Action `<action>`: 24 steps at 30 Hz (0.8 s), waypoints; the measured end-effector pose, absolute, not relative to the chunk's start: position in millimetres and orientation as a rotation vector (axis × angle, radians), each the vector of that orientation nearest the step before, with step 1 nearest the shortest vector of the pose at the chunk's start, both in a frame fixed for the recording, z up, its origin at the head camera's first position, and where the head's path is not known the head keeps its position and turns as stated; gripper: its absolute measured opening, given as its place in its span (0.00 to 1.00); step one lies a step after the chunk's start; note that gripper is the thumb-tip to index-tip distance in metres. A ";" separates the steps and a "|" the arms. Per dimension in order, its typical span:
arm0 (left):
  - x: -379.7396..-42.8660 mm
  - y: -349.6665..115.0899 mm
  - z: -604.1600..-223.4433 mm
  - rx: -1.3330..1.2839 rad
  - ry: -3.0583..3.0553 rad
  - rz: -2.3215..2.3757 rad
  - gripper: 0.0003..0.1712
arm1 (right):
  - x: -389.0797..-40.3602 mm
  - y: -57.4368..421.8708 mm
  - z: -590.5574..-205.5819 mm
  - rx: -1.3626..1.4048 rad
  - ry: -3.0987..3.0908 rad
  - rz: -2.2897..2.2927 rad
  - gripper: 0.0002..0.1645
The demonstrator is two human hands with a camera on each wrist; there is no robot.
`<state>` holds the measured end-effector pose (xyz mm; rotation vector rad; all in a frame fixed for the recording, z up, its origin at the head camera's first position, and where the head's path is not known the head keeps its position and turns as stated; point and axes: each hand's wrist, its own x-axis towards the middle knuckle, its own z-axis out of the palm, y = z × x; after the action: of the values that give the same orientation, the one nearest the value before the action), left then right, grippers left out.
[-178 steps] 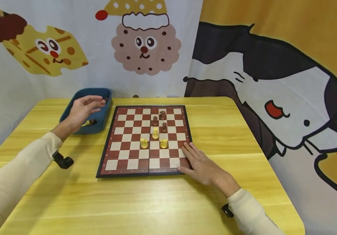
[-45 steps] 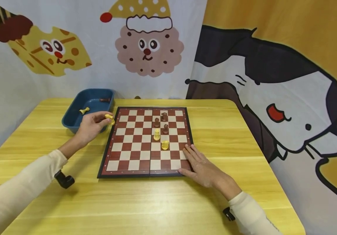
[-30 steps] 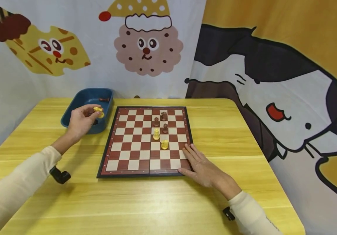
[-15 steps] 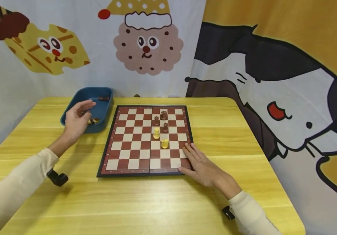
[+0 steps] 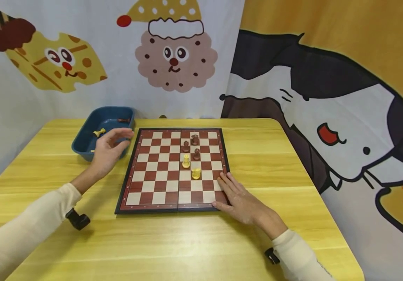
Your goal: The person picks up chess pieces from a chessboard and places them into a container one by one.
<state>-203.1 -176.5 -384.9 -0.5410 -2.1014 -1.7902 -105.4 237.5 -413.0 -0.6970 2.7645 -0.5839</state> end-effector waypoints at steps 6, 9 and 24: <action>-203.4 -162.0 -390.0 -0.596 -2.177 -1.873 0.16 | -108.0 236.9 -413.8 -0.705 2.749 -0.577 0.52; -203.1 -154.0 -390.9 -0.627 -2.227 -1.882 0.17 | -108.1 236.9 -413.6 -0.701 2.752 -0.579 0.52; -198.7 -116.5 -401.2 -0.656 -2.411 -2.063 0.24 | -107.8 236.4 -412.1 -0.699 2.754 -0.575 0.52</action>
<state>-198.7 -116.5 -401.2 -0.6560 -2.4115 -2.0634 -107.8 236.4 -412.1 -0.6995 2.7538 -0.5753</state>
